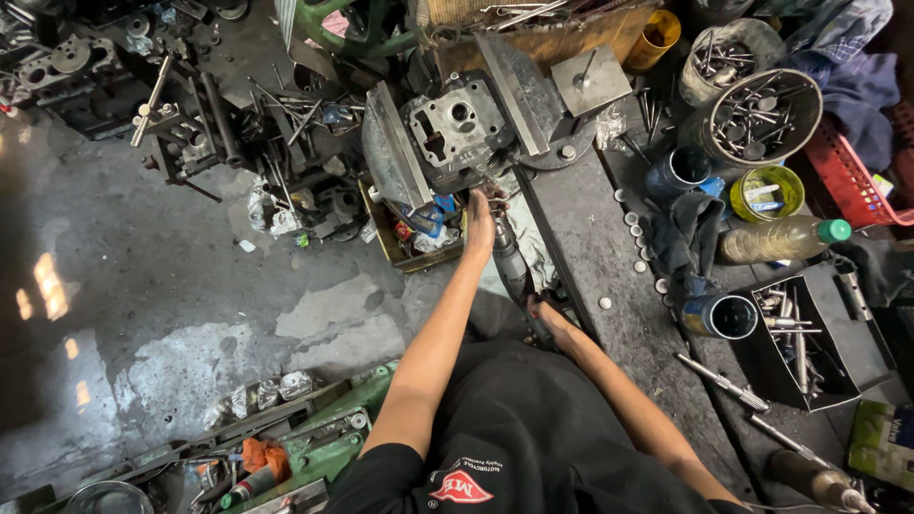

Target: The person cleans a metal engine part clamped in a bench vise using a cloth and a power drill. They wipe the surface, use the drill to agitate the interior, and then wipe again with a cloth.

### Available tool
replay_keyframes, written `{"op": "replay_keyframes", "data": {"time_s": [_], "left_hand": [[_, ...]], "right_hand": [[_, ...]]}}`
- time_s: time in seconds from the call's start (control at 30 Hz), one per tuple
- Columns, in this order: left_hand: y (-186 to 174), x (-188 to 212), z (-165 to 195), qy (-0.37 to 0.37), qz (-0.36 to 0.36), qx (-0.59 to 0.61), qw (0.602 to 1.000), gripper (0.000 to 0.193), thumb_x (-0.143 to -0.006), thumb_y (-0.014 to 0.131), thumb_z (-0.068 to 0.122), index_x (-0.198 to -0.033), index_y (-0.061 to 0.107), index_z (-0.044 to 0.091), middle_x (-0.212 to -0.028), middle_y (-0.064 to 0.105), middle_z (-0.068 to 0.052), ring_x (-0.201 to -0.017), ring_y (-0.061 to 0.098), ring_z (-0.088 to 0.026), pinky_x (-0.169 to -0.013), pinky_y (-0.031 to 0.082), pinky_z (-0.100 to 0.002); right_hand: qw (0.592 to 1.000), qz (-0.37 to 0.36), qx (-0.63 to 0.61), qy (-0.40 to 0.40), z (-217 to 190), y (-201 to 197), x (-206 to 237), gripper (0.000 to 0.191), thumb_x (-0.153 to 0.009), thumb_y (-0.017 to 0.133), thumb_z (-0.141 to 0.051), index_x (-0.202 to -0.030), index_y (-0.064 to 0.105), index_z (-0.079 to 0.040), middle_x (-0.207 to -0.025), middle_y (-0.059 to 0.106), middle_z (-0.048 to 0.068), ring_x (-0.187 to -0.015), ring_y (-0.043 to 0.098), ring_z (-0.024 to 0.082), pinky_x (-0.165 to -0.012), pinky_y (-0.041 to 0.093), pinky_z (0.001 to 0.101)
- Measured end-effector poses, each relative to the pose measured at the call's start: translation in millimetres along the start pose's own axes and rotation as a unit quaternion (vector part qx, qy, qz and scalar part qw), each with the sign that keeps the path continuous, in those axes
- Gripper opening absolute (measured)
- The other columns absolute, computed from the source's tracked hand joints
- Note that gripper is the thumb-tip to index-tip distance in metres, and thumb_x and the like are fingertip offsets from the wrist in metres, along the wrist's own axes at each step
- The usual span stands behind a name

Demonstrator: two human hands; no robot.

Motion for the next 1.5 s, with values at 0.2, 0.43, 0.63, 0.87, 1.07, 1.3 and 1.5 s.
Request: {"op": "replay_keyframes", "data": {"time_s": [0.2,0.43,0.63,0.87,1.07,1.3,1.5], "left_hand": [[0.1,0.4,0.8,-0.003,0.001,0.000,1.000,0.062,-0.108,0.033,0.058,-0.126,0.060,0.005,-0.099,0.068,-0.007,-0.081,0.064,-0.014,-0.071,0.050,-0.027],[-2.4,3.0,2.3,0.000,0.010,-0.045,0.999,0.064,-0.108,0.032,0.059,-0.125,0.062,0.006,-0.098,0.069,-0.005,-0.081,0.064,-0.012,-0.073,0.051,-0.026],[-0.9,5.3,-1.2,0.008,0.000,-0.021,1.000,0.064,-0.108,0.033,0.059,-0.124,0.063,0.006,-0.097,0.069,-0.005,-0.081,0.064,-0.013,-0.072,0.050,-0.027],[-2.7,3.0,-2.3,-0.005,0.027,-0.050,0.998,0.059,-0.107,0.033,0.057,-0.124,0.059,0.007,-0.102,0.069,-0.005,-0.082,0.066,-0.013,-0.073,0.051,-0.028],[-1.0,3.2,2.8,0.017,0.016,-0.040,0.999,0.057,-0.109,0.032,0.056,-0.124,0.057,0.007,-0.104,0.068,-0.005,-0.084,0.064,-0.014,-0.078,0.053,-0.028],[-1.3,-1.1,1.3,0.003,0.015,-0.038,0.999,0.057,-0.109,0.032,0.056,-0.127,0.057,0.007,-0.105,0.067,-0.005,-0.085,0.062,-0.014,-0.079,0.051,-0.029],[-4.3,-1.7,2.7,0.005,0.013,-0.067,0.998,0.063,-0.108,0.029,0.059,-0.129,0.059,0.008,-0.107,0.068,-0.004,-0.090,0.061,-0.014,-0.084,0.050,-0.030]], "right_hand": [[1.000,0.015,-0.004,-0.005,-0.9,-0.5,0.2,0.039,-0.101,0.053,-0.045,-0.079,0.052,-0.012,-0.073,0.053,0.008,-0.057,0.054,0.023,-0.049,0.055,0.0401],[1.000,0.010,0.010,0.014,0.3,1.3,0.8,0.038,-0.100,0.049,-0.043,-0.084,0.057,-0.009,-0.074,0.057,0.011,-0.057,0.057,0.026,-0.050,0.055,0.0390],[1.000,0.018,-0.002,0.012,3.2,-0.9,2.9,0.044,-0.100,0.053,-0.050,-0.088,0.057,-0.007,-0.077,0.056,0.011,-0.054,0.057,0.026,-0.051,0.055,0.0393],[1.000,0.015,0.012,0.017,1.3,-1.1,1.6,0.041,-0.098,0.054,-0.047,-0.087,0.057,-0.009,-0.079,0.056,0.012,-0.053,0.057,0.029,-0.051,0.056,0.0409],[1.000,-0.019,-0.012,-0.007,-1.4,3.3,1.4,0.034,-0.097,0.053,-0.043,-0.081,0.050,-0.013,-0.075,0.051,0.008,-0.056,0.057,0.022,-0.051,0.058,0.0428],[0.999,0.029,0.013,0.012,-0.8,-1.9,1.0,0.041,-0.099,0.053,-0.050,-0.080,0.052,-0.014,-0.073,0.052,0.009,-0.054,0.053,0.025,-0.051,0.055,0.0413],[1.000,0.013,0.028,-0.006,-4.5,-0.4,-0.8,0.034,-0.098,0.051,-0.043,-0.082,0.049,-0.012,-0.073,0.053,0.012,-0.051,0.053,0.029,-0.047,0.051,0.0411]]}}
Point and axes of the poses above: each hand's wrist, its own x-axis away from the middle knuckle, its own y-axis out of the palm, z = x × y, the point moved 5 cm from there along -x, towards the middle knuckle
